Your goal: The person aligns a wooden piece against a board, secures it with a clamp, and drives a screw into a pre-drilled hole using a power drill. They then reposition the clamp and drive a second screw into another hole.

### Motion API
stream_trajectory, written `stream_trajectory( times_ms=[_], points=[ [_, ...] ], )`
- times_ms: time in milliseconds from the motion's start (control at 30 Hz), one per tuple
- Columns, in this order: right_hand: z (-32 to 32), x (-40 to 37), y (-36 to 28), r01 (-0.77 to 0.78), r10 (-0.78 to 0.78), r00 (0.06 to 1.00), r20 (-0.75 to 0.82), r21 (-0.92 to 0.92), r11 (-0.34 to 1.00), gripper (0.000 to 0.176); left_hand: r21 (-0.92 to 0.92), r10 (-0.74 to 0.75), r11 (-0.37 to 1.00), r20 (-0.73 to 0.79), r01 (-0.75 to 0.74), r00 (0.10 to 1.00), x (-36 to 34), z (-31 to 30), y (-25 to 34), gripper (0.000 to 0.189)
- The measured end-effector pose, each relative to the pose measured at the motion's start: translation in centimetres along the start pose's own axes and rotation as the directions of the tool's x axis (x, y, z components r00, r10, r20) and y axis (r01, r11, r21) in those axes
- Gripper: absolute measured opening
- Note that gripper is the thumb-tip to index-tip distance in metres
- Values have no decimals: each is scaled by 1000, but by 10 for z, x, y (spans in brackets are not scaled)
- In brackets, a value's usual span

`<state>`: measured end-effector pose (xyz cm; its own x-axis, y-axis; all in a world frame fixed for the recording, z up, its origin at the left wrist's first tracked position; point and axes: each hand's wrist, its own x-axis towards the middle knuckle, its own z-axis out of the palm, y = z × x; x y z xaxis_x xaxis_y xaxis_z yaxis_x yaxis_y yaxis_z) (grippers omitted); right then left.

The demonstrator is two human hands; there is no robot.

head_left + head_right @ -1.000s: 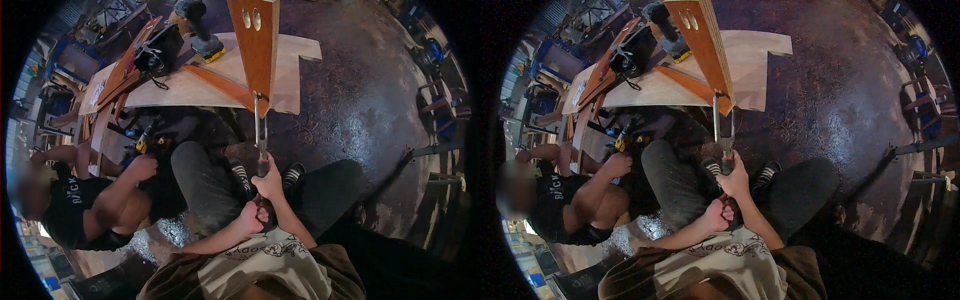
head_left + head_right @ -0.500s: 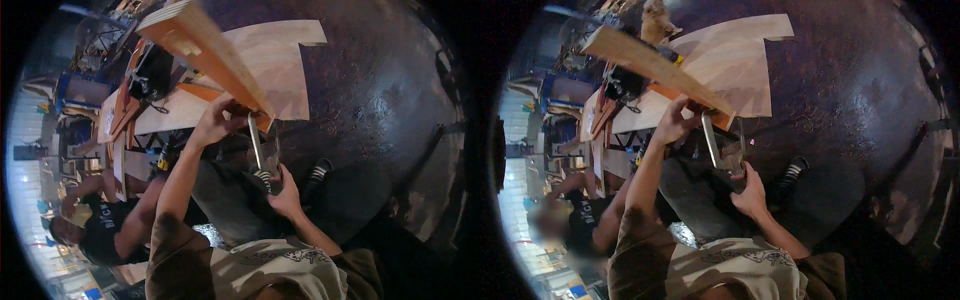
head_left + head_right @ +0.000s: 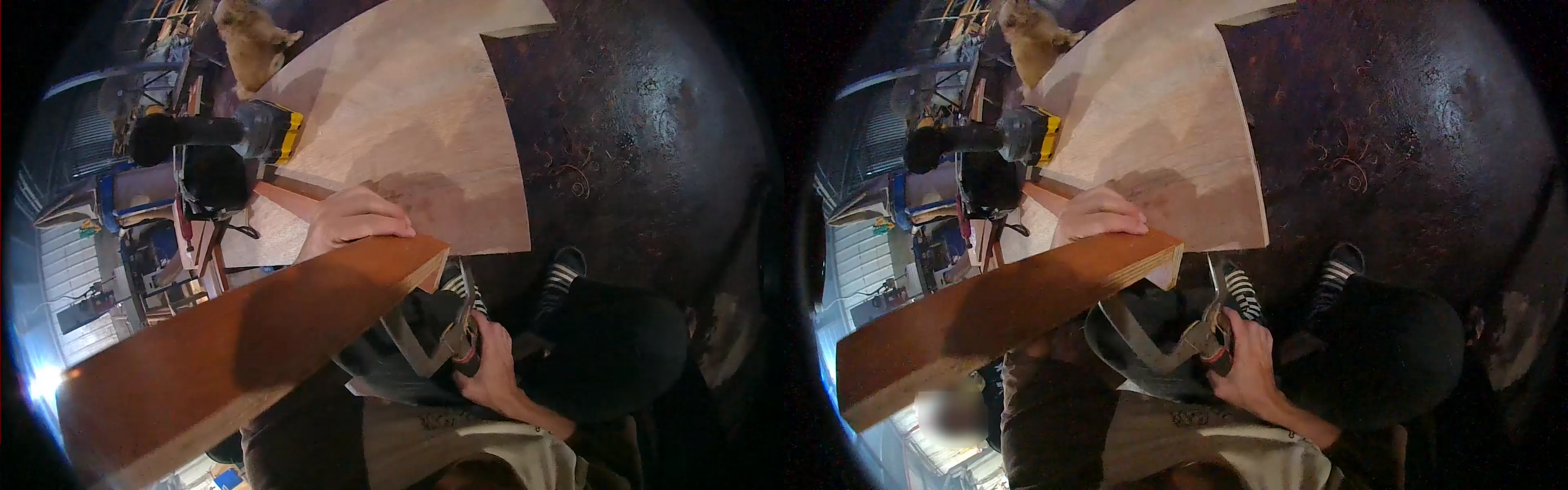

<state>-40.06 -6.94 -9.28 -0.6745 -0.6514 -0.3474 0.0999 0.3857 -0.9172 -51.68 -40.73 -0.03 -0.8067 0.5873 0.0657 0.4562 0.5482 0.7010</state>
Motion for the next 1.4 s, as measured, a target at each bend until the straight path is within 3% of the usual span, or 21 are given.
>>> stream_trajectory(
  times_ms=[67, 100, 267, 367, 600, 667, 800, 867, 1267, 1400],
  points=[
    [-2, 2, 1, 32, -32, 999, -11, 0, 999, 102, -32, -142, 990, -129, 139, 981, 8, 3, 10, 22],
    [-3, 2, 1, 24, -24, 1000, -6, 5, 1000, 102, -39, -149, 989, -123, 145, 981, 10, 1, 12, 22],
    [-1, 5, -1, 4, -4, 1000, 19, -9, 1000, 101, 1, -81, 997, -35, 81, 996, 9, -5, 9, 29],
    [0, 5, 0, 16, -16, 1000, 4, -12, 1000, 101, -1, -56, 998, -59, 56, 997, 5, -2, 4, 28],
    [0, 8, -1, 24, -24, 1000, -1, -7, 1000, 101, 10, -77, 997, -42, 78, 996, 6, -5, 5, 28],
    [2, 8, 0, 18, -18, 1000, 3, -10, 1000, 101, 9, -50, 999, 22, 50, 999, 6, -10, 4, 29],
    [1, 9, -1, 0, 0, 1000, 19, 2, 1000, 101, -21, -136, 991, -87, 135, 987, 8, -4, 7, 26],
    [-1, 8, -3, -2, 2, 1000, 30, 11, 1000, 102, -21, -36, 999, 75, 37, 997, 6, -13, 2, 32],
    [7, 6, 0, -47, 49, 999, -23, 80, 996, 92, -36, -41, 998, 142, 46, 989, 4, -17, -3, 34],
    [7, 8, -2, -56, 56, 998, 4, 59, 997, 90, -17, -49, 999, 101, 51, 994, 0, -12, -6, 35]
  ],
)
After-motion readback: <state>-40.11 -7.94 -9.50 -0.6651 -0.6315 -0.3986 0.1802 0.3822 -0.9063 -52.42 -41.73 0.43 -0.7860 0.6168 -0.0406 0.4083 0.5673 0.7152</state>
